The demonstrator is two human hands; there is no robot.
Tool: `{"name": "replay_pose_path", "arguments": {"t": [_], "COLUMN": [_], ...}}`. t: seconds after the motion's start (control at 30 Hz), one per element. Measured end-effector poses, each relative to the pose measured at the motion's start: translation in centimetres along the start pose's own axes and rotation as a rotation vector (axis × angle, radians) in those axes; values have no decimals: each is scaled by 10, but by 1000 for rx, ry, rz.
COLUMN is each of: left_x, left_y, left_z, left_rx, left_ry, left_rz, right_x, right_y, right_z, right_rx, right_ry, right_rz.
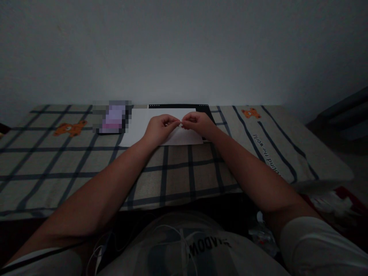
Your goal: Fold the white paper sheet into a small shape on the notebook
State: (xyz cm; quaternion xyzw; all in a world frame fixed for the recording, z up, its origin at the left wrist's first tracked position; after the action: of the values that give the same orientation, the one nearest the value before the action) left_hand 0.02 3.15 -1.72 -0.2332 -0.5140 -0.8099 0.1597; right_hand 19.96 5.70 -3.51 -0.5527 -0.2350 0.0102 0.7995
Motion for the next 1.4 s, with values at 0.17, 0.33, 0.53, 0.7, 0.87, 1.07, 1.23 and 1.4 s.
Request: {"name": "replay_pose_path", "arguments": {"t": [0.17, 0.33, 0.53, 0.7, 0.87, 1.07, 1.23, 1.4], "left_x": [-4, -3, 1, 1, 0, -1, -3, -2], "left_y": [-5, -5, 1, -2, -4, 1, 3, 2], "left_z": [1, 0, -3, -3, -4, -6, -7, -7], "left_rx": [-46, -240, -444, -485, -518, -502, -493, -428], "left_ry": [-51, -198, -431, -516, -528, -521, -503, -403], "left_rz": [-11, 240, 458, 481, 458, 421, 425, 499], "right_x": [3, 38, 100, 110, 105, 107, 106, 81], "right_y": [-3, 3, 29, 48, 56, 64, 54, 15], "right_z": [1, 6, 2, -3, -2, -1, 0, 0], "right_rx": [-21, -154, -381, -545, -547, -460, -348, -90], "right_ry": [-15, 243, 586, 580, 626, 679, 713, 366], "right_rz": [31, -44, -524, -595, -628, -592, -573, -447]}}
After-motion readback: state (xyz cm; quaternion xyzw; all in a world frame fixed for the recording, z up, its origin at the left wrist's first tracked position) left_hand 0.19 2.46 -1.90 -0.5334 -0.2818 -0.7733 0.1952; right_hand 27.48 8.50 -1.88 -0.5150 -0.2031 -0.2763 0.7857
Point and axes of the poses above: each hand's wrist, its own z-axis towards the middle knuckle, its own x-axis out of the back of the hand, y = z × x, the point moved 1 cm from there along z, towards the middle knuckle, and after that the axes turned 3 degrees about -x, right-handed, at the moved point
